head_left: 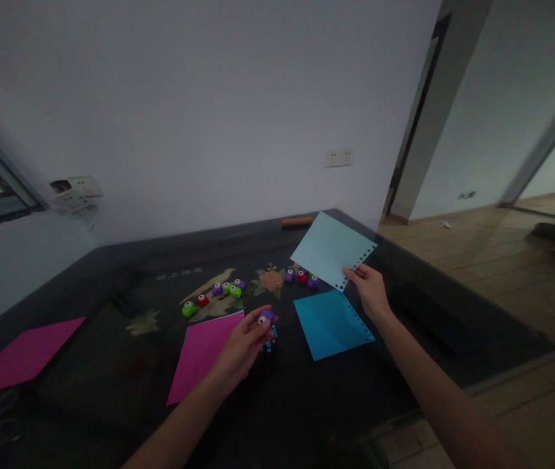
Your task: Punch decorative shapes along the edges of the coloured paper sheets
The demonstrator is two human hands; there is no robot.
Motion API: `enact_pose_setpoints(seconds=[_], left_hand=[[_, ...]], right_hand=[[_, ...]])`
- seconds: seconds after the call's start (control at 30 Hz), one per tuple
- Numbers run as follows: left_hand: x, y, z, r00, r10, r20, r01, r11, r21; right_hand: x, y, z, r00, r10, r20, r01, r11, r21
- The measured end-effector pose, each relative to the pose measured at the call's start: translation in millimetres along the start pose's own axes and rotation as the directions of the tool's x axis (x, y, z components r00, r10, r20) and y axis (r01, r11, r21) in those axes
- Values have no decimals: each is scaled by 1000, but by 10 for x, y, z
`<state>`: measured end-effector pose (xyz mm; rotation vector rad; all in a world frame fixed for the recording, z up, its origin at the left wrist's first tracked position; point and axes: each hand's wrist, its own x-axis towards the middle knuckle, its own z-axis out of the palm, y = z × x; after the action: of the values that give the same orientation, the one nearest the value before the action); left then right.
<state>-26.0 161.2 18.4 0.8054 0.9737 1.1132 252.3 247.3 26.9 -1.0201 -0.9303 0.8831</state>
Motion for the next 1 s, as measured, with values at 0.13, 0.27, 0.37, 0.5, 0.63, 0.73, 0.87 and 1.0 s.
enact_pose_setpoints(seconds=[0.13,0.27,0.37,0.5,0.63,0.73,0.87,1.0], left_hand=[[117,33,122,999,15,37,-17,998,52],[413,42,255,988,123,98,-141,968,207],[694,44,355,966,215,144,-256,877,406],[1049,66,439,950,275,149,-311,773,554],[1345,79,457,923,350,161,-354,605,713],[1492,38,463,898,399,188,-374,464,803],[1556,-65,493,871,422,251,-391,287,874],[1551,-151,520,840,433,327,-421,138,897]], right_hand=[[-16,81,-101,998,33,-48,-32,999,14],[22,88,-153,997,5,-76,-3,1000,22],[47,81,-172,996,6,-94,-2,999,41],[45,59,-172,995,24,-92,-19,998,57],[36,35,-168,996,25,-86,-19,997,71],[42,27,-174,996,3,-91,3,998,61],[46,5,-176,996,16,-92,-9,997,81],[32,-39,-159,996,11,-87,-6,998,62]])
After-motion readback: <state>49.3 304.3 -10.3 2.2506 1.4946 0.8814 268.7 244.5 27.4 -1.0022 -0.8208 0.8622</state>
